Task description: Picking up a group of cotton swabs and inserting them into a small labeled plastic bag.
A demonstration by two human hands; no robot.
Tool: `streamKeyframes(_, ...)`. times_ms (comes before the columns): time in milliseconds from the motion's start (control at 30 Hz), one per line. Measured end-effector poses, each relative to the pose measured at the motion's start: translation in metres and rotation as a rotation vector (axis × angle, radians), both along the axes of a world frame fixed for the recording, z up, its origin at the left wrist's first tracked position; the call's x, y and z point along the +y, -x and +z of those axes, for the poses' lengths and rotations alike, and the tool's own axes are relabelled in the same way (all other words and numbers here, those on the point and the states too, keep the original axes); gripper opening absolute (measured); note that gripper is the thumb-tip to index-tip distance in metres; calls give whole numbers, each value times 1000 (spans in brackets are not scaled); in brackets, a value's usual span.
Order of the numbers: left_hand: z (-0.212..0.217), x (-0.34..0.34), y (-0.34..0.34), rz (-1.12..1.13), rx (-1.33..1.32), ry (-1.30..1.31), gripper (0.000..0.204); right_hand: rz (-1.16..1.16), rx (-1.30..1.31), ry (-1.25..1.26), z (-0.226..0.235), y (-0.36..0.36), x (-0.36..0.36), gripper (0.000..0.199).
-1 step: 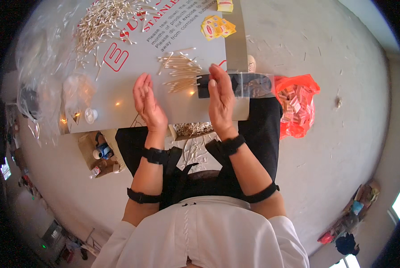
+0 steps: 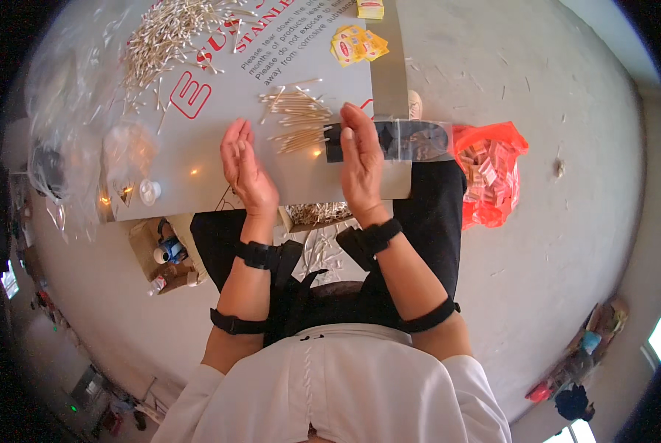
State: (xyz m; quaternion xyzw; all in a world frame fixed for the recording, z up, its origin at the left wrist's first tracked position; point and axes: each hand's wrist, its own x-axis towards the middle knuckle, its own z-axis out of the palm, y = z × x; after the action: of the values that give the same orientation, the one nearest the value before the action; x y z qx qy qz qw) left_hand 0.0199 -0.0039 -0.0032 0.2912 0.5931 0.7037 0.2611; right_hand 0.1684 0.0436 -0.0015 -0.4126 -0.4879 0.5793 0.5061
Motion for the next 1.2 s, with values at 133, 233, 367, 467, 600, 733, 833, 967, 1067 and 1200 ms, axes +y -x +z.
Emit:
streamKeyframes(133,-1,14,-16,-52,-86,-41,50,22,-36,-15,-5,15,-2,35)
streamKeyframes(233,-1,17,-28,-79,-57,-21,51,13,-121,-45,-3,13,-11,33)
streamKeyframes(367,-3,21,-19,-38,-40,-44,53,-93,-87,-57,-7,9,3,32)
streamKeyframes(467,-3,30,-10,-23,-47,-72,52,-102,-138,-138,-10,10,24,33)
streamKeyframes(600,-3,35,-14,-115,-72,-51,48,29,-117,2,-7,16,24,35)
streamKeyframes(733,-10,32,-9,-92,59,0,39,-106,-305,-144,-3,18,19,23)
streamKeyframes(833,-8,31,11,-19,631,180,32,-89,-515,-134,10,10,35,15)
streamKeyframes(967,-1,44,31,-25,940,321,25,39,-754,-241,10,14,57,11)
streamKeyframes(1067,1,50,39,-96,1007,384,18,143,-919,-243,13,20,66,9)
streamKeyframes(1200,2,56,42,-132,1076,452,17,168,-1008,-301,8,20,68,8)
